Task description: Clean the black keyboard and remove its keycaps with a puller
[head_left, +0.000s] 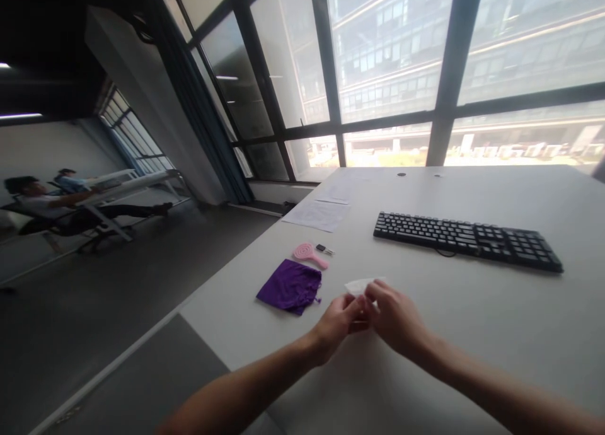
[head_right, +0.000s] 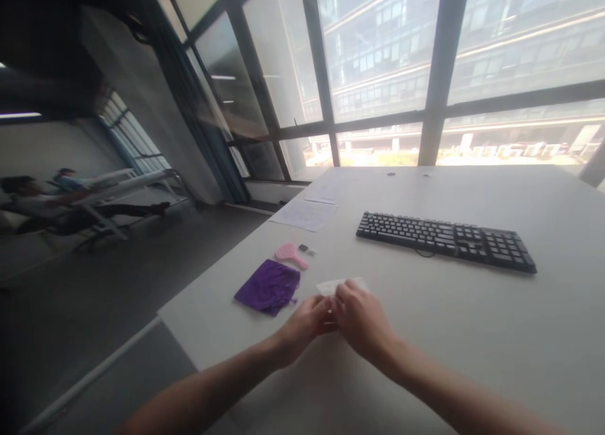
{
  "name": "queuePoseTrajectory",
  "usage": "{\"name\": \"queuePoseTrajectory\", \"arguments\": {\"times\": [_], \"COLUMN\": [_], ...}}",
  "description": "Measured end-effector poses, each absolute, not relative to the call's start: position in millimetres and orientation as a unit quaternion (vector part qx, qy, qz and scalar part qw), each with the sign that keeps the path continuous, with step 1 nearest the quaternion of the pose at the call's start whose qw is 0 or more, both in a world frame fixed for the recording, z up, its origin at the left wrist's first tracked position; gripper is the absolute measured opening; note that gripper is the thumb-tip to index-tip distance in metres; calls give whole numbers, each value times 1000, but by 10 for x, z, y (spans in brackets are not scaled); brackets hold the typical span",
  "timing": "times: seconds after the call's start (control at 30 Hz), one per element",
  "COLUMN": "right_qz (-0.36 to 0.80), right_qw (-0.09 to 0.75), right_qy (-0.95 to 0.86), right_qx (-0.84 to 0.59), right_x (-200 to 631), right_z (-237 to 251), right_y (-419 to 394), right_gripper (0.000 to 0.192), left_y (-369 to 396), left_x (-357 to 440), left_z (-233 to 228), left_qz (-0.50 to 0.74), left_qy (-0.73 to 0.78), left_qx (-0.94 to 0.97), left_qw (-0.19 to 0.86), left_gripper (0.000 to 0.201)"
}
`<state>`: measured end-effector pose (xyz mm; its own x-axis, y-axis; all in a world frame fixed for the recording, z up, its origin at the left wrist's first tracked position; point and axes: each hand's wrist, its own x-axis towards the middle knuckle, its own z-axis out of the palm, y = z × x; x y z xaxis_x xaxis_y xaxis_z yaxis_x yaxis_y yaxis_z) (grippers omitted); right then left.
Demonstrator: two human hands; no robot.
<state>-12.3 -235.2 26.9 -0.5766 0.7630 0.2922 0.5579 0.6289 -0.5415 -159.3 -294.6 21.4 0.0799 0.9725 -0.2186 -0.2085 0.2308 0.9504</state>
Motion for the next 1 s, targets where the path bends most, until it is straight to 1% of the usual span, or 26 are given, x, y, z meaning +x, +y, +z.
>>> {"name": "queuePoseTrajectory", "arguments": {"times": [0.03, 0.07, 0.13, 0.17, 0.23, 0.3, 0.37, 0.43, 0.47, 0.5, 0.53, 0.6, 0.63, 0.67, 0.77, 0.83, 0.87, 0.93, 1.0], "right_qz": [226, 245, 272, 280, 292, 306, 319, 324, 324, 322, 317, 303, 293, 282, 237, 189, 162, 109, 72], "right_qw": [249, 256, 259, 257, 252, 251, 252, 249, 246, 242, 238, 234, 237, 243, 281, 323, 349, 408, 470], "right_qy": [-875, -880, -896, -901, -906, -901, -893, -890, -891, -894, -897, -904, -906, -906, -899, -887, -873, -827, -739], "right_qx": [-349, -315, -238, -209, -177, -178, -193, -201, -201, -198, -194, -191, -194, -201, -237, -272, -298, -371, -478], "right_x": [-291, -409, -524, -537, -520, -490, -472, -455, -441, -417, -384, -278, -205, -119, 214, 490, 644, 979, 1336], "right_z": [268, 273, 300, 315, 329, 312, 270, 229, 215, 205, 200, 192, 187, 179, 139, 110, 99, 86, 83], "right_y": [-2434, -2510, -2637, -2681, -2718, -2692, -2635, -2581, -2560, -2542, -2524, -2475, -2437, -2386, -2128, -1855, -1688, -1310, -914], "right_gripper": [13, 14, 23, 25, 25, 22, 21, 20, 20, 20, 21, 22, 23, 23, 23, 23, 23, 23, 28], "left_y": [-2941, -2941, -2952, -2955, -2939, -2884, -2803, -2725, -2698, -2681, -2677, -2699, -2718, -2737, -2739, -2640, -2548, -2271, -1875], "left_x": [-1641, -1723, -1985, -2158, -2563, -2988, -3353, -3593, -3657, -3685, -3680, -3604, -3546, -3484, -3302, -3177, -3103, -2910, -2642], "left_z": [197, 194, 234, 274, 376, 474, 532, 536, 517, 483, 438, 322, 262, 210, 158, 227, 282, 394, 472], "left_qz": [502, 522, 537, 526, 480, 426, 368, 314, 284, 256, 229, 183, 163, 145, 129, 175, 207, 260, 280], "left_qy": [482, 493, 551, 589, 648, 670, 711, 751, 770, 789, 803, 803, 790, 776, 738, 712, 693, 661, 647], "left_qx": [380, 369, 365, 372, 391, 422, 431, 450, 472, 500, 526, 567, 586, 603, 647, 665, 678, 701, 710], "left_qw": [610, 590, 524, 488, 443, 437, 417, 368, 320, 250, 163, -18, -81, -117, -143, -142, -130, -72, -4], "left_gripper": [54, 52, 46, 44, 43, 42, 37, 30, 26, 26, 33, 54, 62, 64, 56, 53, 53, 56, 60]}}
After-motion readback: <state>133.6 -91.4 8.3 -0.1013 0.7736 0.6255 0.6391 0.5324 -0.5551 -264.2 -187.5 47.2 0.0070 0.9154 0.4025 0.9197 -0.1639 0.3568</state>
